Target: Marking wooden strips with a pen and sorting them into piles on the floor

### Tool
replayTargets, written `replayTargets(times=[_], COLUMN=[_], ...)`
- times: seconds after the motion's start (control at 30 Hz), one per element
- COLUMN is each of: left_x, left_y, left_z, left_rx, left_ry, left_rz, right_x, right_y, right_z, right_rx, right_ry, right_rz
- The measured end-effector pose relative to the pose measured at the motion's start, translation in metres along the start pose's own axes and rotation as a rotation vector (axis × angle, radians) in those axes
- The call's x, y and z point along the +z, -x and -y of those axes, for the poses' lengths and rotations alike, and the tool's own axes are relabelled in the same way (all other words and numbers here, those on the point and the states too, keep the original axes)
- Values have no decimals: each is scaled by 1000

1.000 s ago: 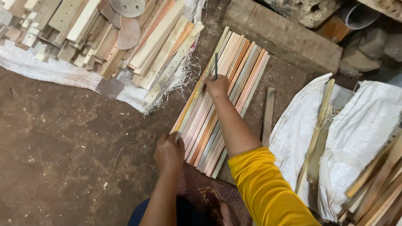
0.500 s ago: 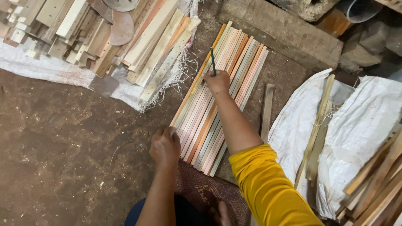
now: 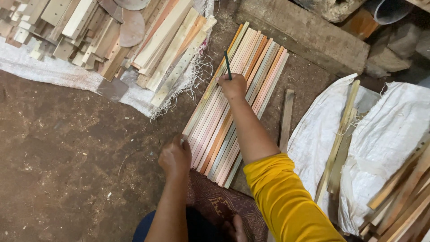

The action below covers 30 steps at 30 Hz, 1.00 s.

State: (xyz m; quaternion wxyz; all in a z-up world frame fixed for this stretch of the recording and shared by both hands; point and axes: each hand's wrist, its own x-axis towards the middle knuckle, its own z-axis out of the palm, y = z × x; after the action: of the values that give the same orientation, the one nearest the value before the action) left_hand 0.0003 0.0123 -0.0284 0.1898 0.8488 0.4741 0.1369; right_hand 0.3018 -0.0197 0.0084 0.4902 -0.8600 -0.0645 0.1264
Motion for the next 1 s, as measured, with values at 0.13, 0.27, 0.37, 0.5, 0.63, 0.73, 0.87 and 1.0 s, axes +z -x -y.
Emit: replayTargets(times=[0.13, 0.27, 0.37, 0.5, 0.63, 0.73, 0.87, 1.0], left_x=[-6, -18, -19, -49, -66, -54, -68, -46], left_y=[2, 1, 4, 11, 28, 56, 136, 208], left_z=[-1, -9, -10, -28, -50, -71, -129, -169], left_rx=[1, 5, -12, 52, 226, 346, 463, 456], left_ry=[-22, -19, -28, 11, 64, 209, 338, 127], left_rz=[8, 26, 64, 27, -124, -179, 267, 759], right_x=[2, -3, -48, -123, -202, -241, -271, -302], right_y=[-5, 10, 63, 151, 238, 298, 335, 326], right_z=[-7, -5, 5, -38, -122, -173, -208, -202], right_rx=[9, -16, -80, -281, -361, -184, -71, -60], right_ry=[-18, -10, -12, 55, 387, 417, 545, 691], right_rz=[-3, 28, 5, -98, -302, -261, -386, -544])
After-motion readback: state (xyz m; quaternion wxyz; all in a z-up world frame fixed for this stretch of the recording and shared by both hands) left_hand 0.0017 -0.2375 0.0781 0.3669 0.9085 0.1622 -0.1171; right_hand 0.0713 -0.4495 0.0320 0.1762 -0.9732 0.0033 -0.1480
